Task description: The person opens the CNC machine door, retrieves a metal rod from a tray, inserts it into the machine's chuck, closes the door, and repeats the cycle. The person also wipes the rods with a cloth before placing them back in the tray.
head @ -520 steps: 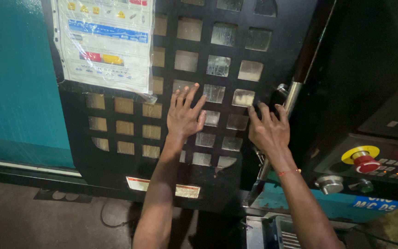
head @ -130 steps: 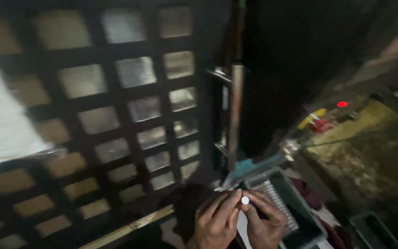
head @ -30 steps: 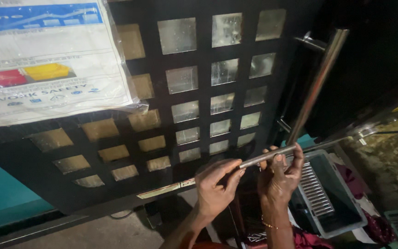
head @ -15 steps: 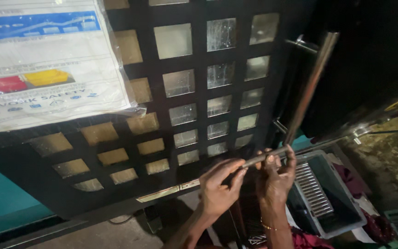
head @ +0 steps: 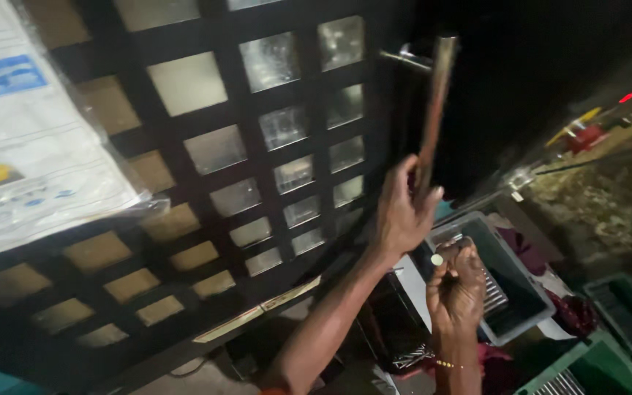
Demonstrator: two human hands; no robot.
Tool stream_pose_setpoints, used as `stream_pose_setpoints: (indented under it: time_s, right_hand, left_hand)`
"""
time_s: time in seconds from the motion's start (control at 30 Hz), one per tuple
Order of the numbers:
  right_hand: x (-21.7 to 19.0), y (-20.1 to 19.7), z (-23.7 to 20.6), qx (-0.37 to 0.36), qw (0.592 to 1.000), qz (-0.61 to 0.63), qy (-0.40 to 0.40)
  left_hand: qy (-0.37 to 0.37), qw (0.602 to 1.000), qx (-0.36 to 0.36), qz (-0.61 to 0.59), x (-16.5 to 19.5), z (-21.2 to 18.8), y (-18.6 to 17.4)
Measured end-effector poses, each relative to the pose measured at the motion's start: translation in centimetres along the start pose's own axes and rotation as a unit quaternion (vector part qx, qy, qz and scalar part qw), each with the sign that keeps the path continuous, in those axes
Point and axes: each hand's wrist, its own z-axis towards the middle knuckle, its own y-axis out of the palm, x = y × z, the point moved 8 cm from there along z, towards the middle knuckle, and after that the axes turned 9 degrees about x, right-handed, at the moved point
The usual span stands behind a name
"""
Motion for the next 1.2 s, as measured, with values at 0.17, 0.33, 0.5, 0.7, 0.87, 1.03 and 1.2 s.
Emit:
stream_pose_setpoints:
  time_s: [0.17, 0.33, 0.5, 0.7, 0.87, 1.03, 1.2]
  right_hand:
    - [-0.7, 0.8, 0.3, 0.104, 0.994, -0.043, -0.004]
    - [0.3, 1.5, 1.0, 0.031, 0.999, -0.013, 0.0]
    - [1.9, 1.1, 3.0, -0.061, 0.997, 0.024, 0.033]
    - [7.6, 2.5, 4.4, -0.015, 0.991, -0.1, 0.09]
    - [15.0, 6.8, 3.6, -0.085, 0.968, -0.08, 0.224]
    - [18.9, 8.7, 3.5, -0.135, 0.942, -0.061, 0.302]
    - [22.6, 10.1, 2.4, -0.138, 0.927, -0.083, 0.338]
  left_hand:
    - [-0.175, 0.982, -0.026, 0.072, -5.6, 0.9, 4.2]
    - [-0.134, 0.991, -0.014, 0.013, -5.9, 1.2, 4.0]
    - [-0.147, 0.989, 0.019, -0.006, -5.3, 0.6, 2.1]
    - [-0.183, 0.981, 0.071, 0.007, -4.6, -1.5, -6.0]
    - [-0.182, 0.962, 0.188, 0.081, -3.4, -3.9, -15.8]
    - [-0.117, 0.852, 0.356, 0.365, 0.2, -6.5, -25.1]
    - [0.062, 0.682, 0.495, 0.535, 8.0, -7.8, -27.7]
